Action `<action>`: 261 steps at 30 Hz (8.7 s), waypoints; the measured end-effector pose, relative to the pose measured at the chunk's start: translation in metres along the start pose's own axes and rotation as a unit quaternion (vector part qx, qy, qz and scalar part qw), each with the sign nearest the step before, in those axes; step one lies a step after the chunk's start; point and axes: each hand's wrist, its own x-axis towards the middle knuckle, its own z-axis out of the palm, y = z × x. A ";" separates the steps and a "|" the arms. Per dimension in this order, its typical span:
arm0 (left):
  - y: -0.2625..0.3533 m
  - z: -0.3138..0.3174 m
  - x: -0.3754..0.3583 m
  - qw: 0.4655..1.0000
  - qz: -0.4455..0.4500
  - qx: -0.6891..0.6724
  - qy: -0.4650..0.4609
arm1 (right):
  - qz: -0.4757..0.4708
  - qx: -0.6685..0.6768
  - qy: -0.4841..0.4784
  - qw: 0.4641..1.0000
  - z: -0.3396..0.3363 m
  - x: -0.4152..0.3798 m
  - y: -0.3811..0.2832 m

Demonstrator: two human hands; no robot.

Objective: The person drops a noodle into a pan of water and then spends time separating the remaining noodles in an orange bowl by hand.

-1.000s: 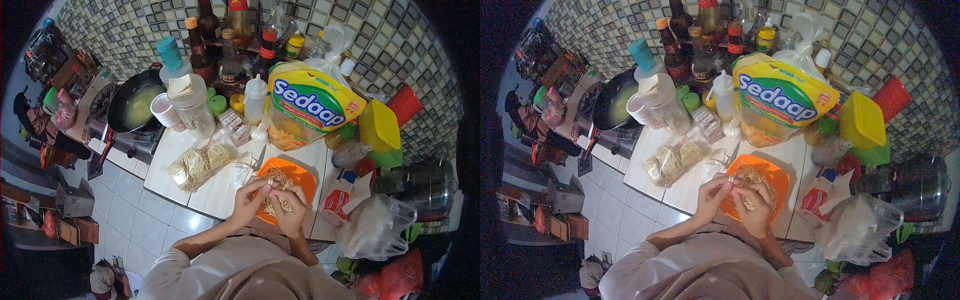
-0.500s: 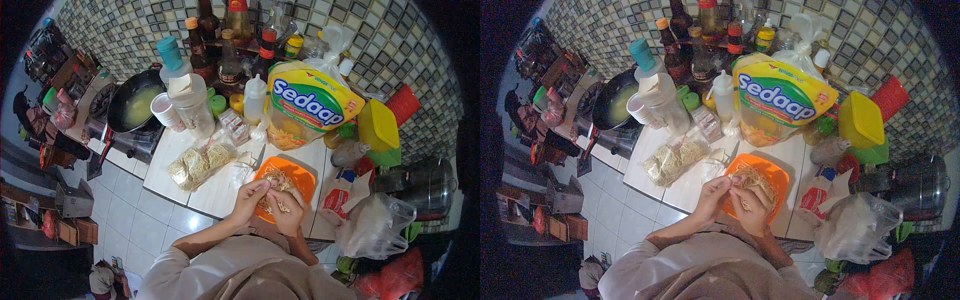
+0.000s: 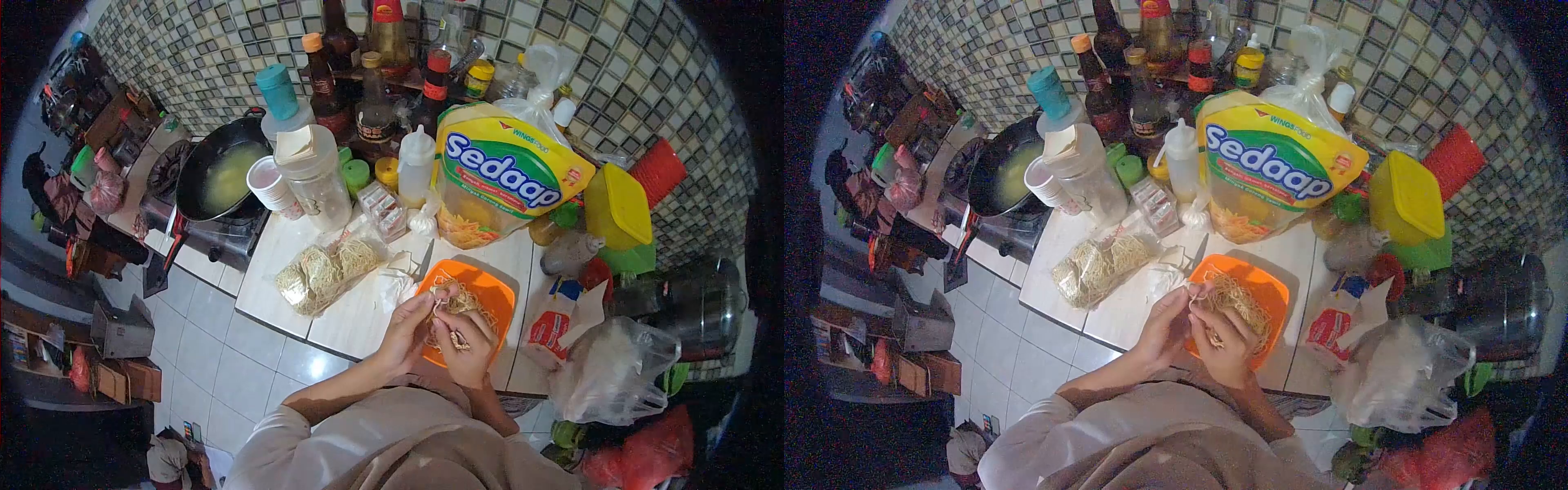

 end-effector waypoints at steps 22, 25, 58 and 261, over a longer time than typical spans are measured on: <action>-0.016 0.000 -0.007 0.993 0.066 0.061 -0.080 | 0.109 0.158 0.102 0.976 0.005 -0.008 0.013; -0.013 0.002 -0.007 0.996 0.022 0.006 -0.082 | 0.095 0.149 0.103 0.979 0.005 -0.006 0.016; -0.004 -0.005 -0.005 0.973 -0.161 -0.075 -0.147 | 0.097 0.124 -0.033 0.987 -0.012 0.005 0.021; 0.006 -0.012 -0.001 0.800 0.249 0.541 -0.077 | 0.048 0.025 -0.105 0.993 -0.033 0.011 0.009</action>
